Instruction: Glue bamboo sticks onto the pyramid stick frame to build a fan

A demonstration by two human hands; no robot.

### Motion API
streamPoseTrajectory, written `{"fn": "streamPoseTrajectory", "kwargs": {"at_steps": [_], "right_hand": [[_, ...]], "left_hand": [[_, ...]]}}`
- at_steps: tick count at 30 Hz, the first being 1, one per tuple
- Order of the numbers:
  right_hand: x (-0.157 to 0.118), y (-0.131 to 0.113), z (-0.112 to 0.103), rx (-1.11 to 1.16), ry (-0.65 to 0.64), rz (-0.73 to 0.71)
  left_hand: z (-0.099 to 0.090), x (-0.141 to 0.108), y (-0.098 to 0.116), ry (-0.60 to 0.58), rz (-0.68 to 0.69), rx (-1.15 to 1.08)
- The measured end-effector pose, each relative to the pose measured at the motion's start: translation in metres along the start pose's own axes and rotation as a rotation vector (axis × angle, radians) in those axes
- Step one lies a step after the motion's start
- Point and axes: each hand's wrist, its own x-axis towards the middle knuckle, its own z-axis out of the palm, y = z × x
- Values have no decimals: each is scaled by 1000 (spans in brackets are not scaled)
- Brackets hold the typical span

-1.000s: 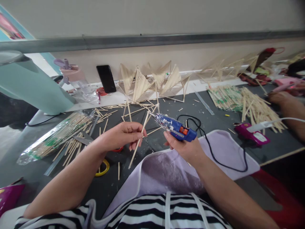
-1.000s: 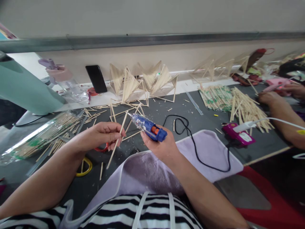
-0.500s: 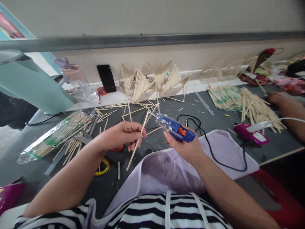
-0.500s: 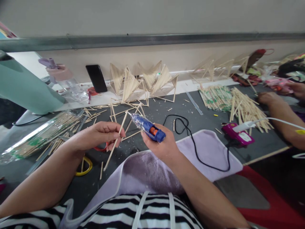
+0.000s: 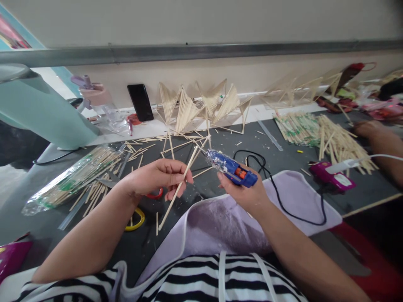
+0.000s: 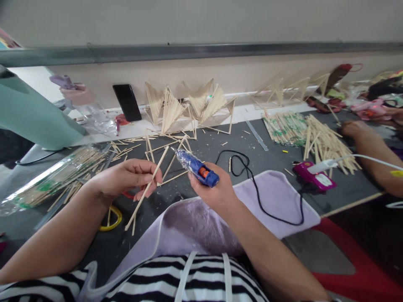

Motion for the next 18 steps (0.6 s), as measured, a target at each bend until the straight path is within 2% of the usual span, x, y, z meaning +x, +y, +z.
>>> {"fn": "streamPoseTrajectory", "kwargs": {"at_steps": [3, 7, 12, 14, 18], "right_hand": [[-1, 2, -1, -9, 9, -11], [3, 12, -10, -99, 61, -56], [24, 48, -27, -336, 189, -231], [35, 66, -33, -487, 149, -238], [56, 91, -41, -886, -74, -43]], "left_hand": [[-3, -1, 3, 58, 9, 33], [-15, -13, 12, 221, 100, 87], [-34, -36, 23, 349, 208, 97], [-37, -39, 26, 392, 198, 104], [-40, -35, 25, 445, 188, 109]]}}
